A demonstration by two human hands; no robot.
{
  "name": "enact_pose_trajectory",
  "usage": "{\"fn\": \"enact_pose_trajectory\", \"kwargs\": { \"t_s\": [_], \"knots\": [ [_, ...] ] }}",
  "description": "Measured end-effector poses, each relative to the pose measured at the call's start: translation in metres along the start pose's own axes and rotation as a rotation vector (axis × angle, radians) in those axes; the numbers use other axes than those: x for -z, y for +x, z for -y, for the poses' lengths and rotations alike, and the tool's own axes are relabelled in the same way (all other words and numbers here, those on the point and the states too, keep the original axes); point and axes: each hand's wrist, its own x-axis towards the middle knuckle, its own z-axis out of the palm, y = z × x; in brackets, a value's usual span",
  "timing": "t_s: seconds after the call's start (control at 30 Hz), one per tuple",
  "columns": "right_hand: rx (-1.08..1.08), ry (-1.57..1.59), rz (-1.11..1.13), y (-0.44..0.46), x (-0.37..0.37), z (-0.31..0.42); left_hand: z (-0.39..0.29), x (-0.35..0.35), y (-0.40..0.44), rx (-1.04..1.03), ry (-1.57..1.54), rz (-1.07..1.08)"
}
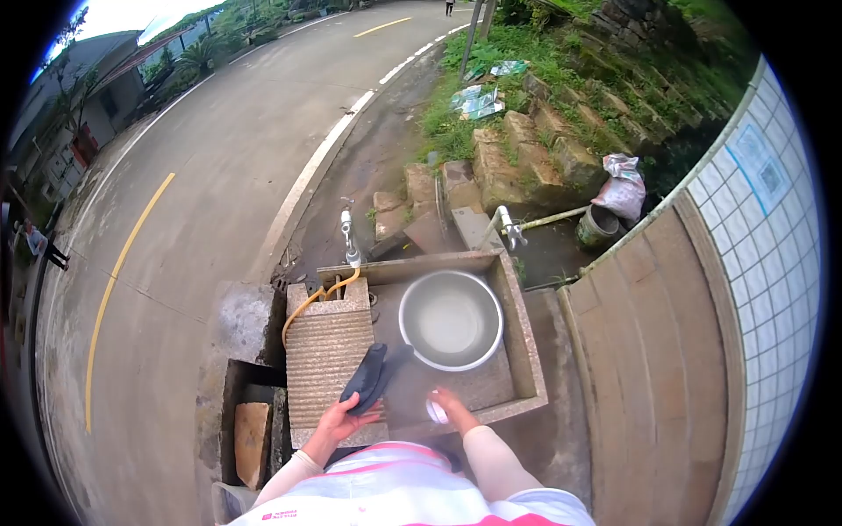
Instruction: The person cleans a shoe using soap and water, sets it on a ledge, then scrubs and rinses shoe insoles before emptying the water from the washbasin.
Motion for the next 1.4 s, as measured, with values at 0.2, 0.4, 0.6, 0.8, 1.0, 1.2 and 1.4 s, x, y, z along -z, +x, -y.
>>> {"fn": "enact_pose_trajectory", "kwargs": {
  "t_s": [0.2, 0.4, 0.6, 0.8, 1.0, 1.2, 1.4],
  "knots": [
    [-0.108, -0.01, 0.019, 0.016, 0.025, -0.017, 0.01, -0.005, 0.023, 0.029, -0.066, -0.023],
    [-0.047, 0.065, 0.048, -0.015, 0.047, 0.004, -0.009, -0.029, 0.034, -0.079, 0.026, -0.215],
    [-0.117, -0.175, 0.086, 0.038, 0.07, -0.016, -0.047, 0.069, 0.078, -0.743, 0.729, -0.477],
    [-0.114, -0.295, 0.114, 0.087, 0.078, -0.024, -0.102, 0.055, 0.057, -0.865, 1.686, -0.808],
    [0.004, -0.385, 0.098, 0.136, 0.098, 0.0, -0.066, 0.114, 0.064, -0.306, 2.3, -0.726],
    [0.124, -0.549, -0.082, 0.198, 0.114, 0.032, -0.021, 0.127, 0.068, -0.042, 2.342, -0.793],
    [0.253, -0.659, -0.219, 0.235, 0.103, 0.039, -0.026, 0.112, 0.077, -0.112, 2.096, -0.852]
  ]
}}
